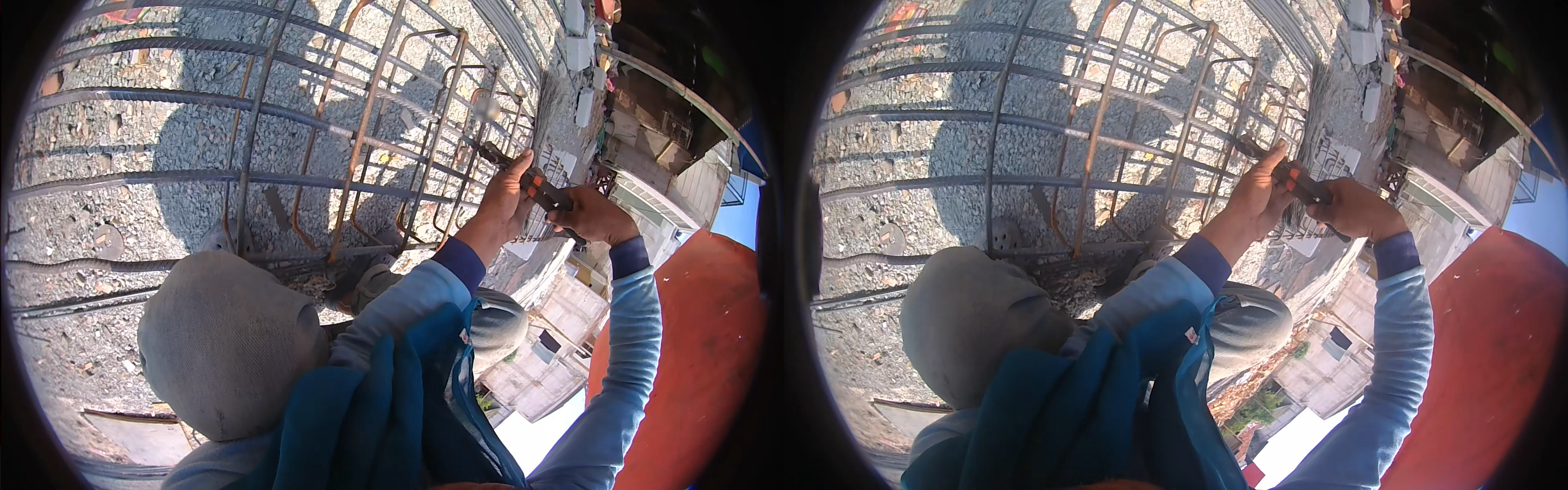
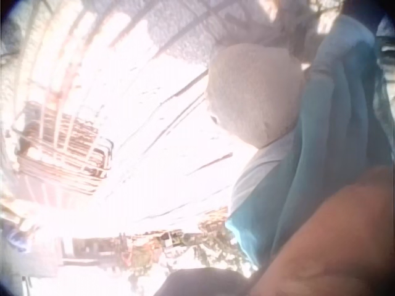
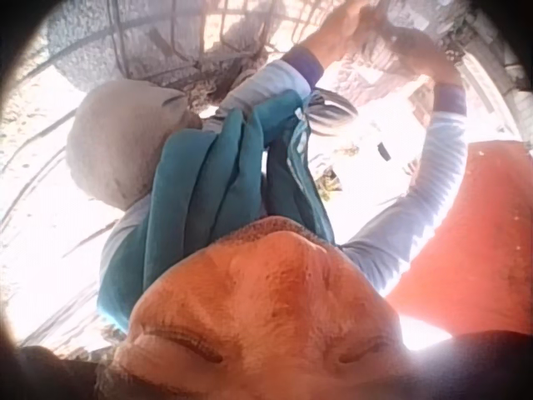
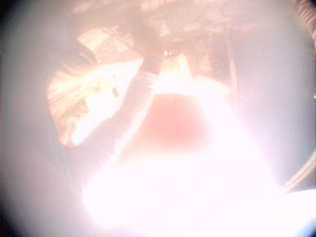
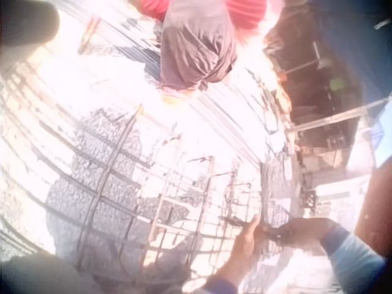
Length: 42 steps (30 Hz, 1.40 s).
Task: The person constructs a rebar cage by positioning metal bars and securing them with wire using pliers.
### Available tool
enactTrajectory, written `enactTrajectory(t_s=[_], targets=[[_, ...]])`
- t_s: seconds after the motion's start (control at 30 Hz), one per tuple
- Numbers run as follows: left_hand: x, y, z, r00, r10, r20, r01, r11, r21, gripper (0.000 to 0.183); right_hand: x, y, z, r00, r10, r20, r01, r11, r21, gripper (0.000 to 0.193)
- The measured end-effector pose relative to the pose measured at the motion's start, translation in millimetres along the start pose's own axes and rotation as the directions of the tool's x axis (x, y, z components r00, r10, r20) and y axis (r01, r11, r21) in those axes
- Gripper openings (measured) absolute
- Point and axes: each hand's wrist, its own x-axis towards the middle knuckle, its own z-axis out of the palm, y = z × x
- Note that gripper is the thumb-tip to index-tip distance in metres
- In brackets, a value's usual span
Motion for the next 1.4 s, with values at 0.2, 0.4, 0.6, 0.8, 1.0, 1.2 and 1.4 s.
enactTrajectory(t_s=[0.2, 0.4, 0.6, 0.8, 1.0, 1.2, 1.4], targets=[[3, 6, -5, 0.995, 0.053, -0.080, -0.054, 0.999, -0.001, 0.027, 5, -14, 11, 0.997, 0.078, 0.024, -0.082, 0.949, 0.305, 0.023], [-9, 11, -35, 0.977, -0.119, 0.179, 0.145, 0.979, -0.141, 0.024, -6, -20, 110, 1.000, -0.028, 0.003, 0.013, 0.545, 0.838, 0.024], [-12, 11, -16, 0.999, -0.031, -0.032, 0.028, 0.997, -0.074, 0.028, -22, -40, 99, 0.927, 0.072, -0.367, -0.042, 0.995, 0.089, 0.033], [-5, -8, 13, 0.926, 0.289, -0.242, -0.196, 0.918, 0.345, 0.037, -27, -13, 91, 0.670, -0.256, -0.696, -0.003, 0.937, -0.348, 0.027], [-13, -8, -13, 0.990, 0.104, -0.097, -0.083, 0.977, 0.194, 0.042, -10, 19, 75, 0.994, 0.041, 0.097, -0.105, 0.477, 0.872, 0.033], [-7, -1, -4, 0.996, -0.043, -0.079, 0.044, 0.999, 0.008, 0.054, -11, 15, 59, 0.988, 0.050, -0.148, 0.067, 0.719, 0.692, 0.031], [11, -6, 12, 0.987, 0.051, -0.152, -0.048, 0.999, 0.021, 0.048, -11, 8, 41, 0.893, -0.202, -0.402, 0.282, 0.947, 0.151, 0.031]])
